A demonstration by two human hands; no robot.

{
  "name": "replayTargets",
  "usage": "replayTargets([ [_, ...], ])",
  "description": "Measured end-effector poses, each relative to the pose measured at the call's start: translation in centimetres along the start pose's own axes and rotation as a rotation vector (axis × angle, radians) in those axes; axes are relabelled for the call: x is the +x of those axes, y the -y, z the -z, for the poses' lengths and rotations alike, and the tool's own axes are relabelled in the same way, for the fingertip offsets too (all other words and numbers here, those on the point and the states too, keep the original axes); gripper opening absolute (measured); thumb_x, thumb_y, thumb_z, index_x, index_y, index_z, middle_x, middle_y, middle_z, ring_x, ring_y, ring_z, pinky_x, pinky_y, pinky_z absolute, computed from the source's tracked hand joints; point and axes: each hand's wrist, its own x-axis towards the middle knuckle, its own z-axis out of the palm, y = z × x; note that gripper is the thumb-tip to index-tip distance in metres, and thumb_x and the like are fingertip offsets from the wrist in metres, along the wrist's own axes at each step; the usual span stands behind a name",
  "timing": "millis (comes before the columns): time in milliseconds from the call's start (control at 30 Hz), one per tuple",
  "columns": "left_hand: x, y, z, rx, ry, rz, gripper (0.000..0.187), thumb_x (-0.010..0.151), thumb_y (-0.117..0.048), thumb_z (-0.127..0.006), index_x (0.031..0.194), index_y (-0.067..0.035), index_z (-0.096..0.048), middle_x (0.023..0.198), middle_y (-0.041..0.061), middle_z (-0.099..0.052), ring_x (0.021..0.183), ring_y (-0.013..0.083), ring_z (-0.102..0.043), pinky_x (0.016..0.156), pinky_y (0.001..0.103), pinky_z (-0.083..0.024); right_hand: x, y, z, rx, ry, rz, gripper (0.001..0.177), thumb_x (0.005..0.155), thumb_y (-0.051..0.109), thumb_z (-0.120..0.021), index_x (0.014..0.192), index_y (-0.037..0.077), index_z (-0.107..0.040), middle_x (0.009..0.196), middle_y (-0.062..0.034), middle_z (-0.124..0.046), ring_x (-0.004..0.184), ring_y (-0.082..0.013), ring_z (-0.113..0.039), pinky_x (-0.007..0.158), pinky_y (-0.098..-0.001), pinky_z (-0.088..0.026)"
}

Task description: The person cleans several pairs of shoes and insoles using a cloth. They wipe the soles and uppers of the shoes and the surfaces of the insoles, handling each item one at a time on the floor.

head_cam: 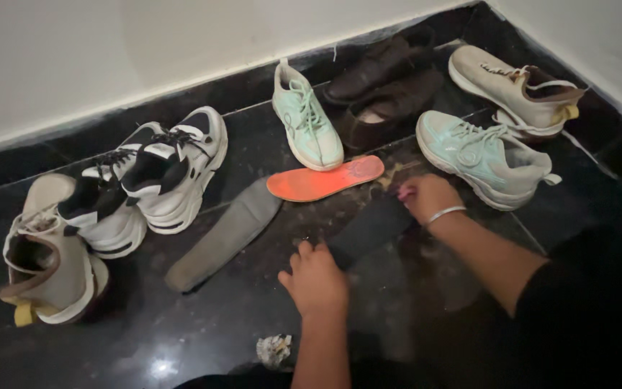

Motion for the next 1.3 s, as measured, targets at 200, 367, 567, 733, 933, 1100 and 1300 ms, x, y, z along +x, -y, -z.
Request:
replayTargets([
  [200, -0.1, -0.4, 0.6, -0.014, 0.004, -0.016, 0.048, 0.077, -0.025, -0.081, 0.122, -0.014, -0.066, 0.138, 0.010, -0.054, 0.125, 0.0290, -0.054, 0.099, 0.056, -0.041, -4.4, 1.3, -0.1, 0.117, -0.243, 0.177, 0.013, 0.082, 0.003, -0.069, 0.088, 0.010, -0.078, 0.098, -0.0105, -0.075, 0.091, -0.0314, -0.072, 0.082, -0.0405, -0.057],
  [367, -0.6, -0.1, 0.2, -0.048, 0.088, -0.008, 0.052, 0.078, -0.025, -0.079, 0.126, -0.014, -0.063, 0.131, 0.007, -0.056, 0.126, 0.0287, -0.053, 0.102, 0.053, -0.043, -10.0, 8.3, -1.7, 0.302, -0.183, 0.244, 0.013, 0.085, 0.003, -0.066, 0.093, 0.008, -0.075, 0.099, -0.0112, -0.075, 0.092, -0.0329, -0.072, 0.081, -0.0408, -0.058],
  [567, -0.5, 0.6, -1.4, -0.066, -0.110, -0.081, 0.039, 0.088, -0.032, -0.077, 0.123, -0.016, -0.067, 0.126, 0.008, -0.059, 0.122, 0.0310, -0.056, 0.100, 0.060, -0.043, -12.5, 12.4, -3.5, 0.297, -0.033, 0.245, 0.026, 0.079, 0.002, -0.065, 0.102, 0.008, -0.076, 0.109, -0.0130, -0.073, 0.097, -0.0359, -0.069, 0.083, -0.0419, -0.056],
  [733, -1.4, -0.5, 1.3, 0.011, 0.078, -0.037, 0.074, 0.072, -0.034, -0.089, 0.134, -0.013, -0.057, 0.138, 0.007, -0.051, 0.130, 0.0294, -0.049, 0.103, 0.058, -0.041, -8.3, 6.8, -0.6, 0.139, -0.006, 0.330, 0.018, 0.076, 0.005, -0.072, 0.086, 0.015, -0.082, 0.097, -0.0085, -0.075, 0.095, -0.0311, -0.070, 0.086, -0.0407, -0.056],
  [933, -1.5, -1.0, 1.7, -0.005, 0.073, -0.025, 0.086, 0.069, -0.033, -0.092, 0.142, -0.014, -0.050, 0.136, 0.006, -0.050, 0.129, 0.0291, -0.049, 0.103, 0.060, -0.040, -4.8, -0.3, 2.0, 0.030, -0.096, 0.213, 0.018, 0.075, 0.011, -0.078, 0.092, 0.014, -0.081, 0.097, -0.0089, -0.076, 0.092, -0.0314, -0.071, 0.081, -0.0419, -0.056],
  [1100, -1.1, -1.0, 1.6, 0.012, 0.103, 0.001, 0.077, 0.073, -0.033, -0.089, 0.138, -0.014, -0.054, 0.131, 0.005, -0.053, 0.127, 0.0288, -0.051, 0.103, 0.058, -0.042, -4.4, 0.6, 1.3, 0.090, -0.081, 0.079, 0.016, 0.076, 0.015, -0.078, 0.091, 0.013, -0.082, 0.096, -0.0114, -0.076, 0.091, -0.0314, -0.072, 0.083, -0.0412, -0.058],
  [1300, -0.2, -0.2, -1.1, 0.004, -0.005, -0.041, 0.046, 0.083, -0.030, -0.080, 0.123, -0.014, -0.065, 0.126, 0.007, -0.056, 0.121, 0.0311, -0.055, 0.098, 0.052, -0.048, -6.9, 10.1, -4.3, 0.245, -0.024, 0.197, 0.011, 0.084, 0.016, -0.071, 0.089, 0.013, -0.080, 0.097, -0.0109, -0.076, 0.092, -0.0324, -0.071, 0.084, -0.0423, -0.056],
])
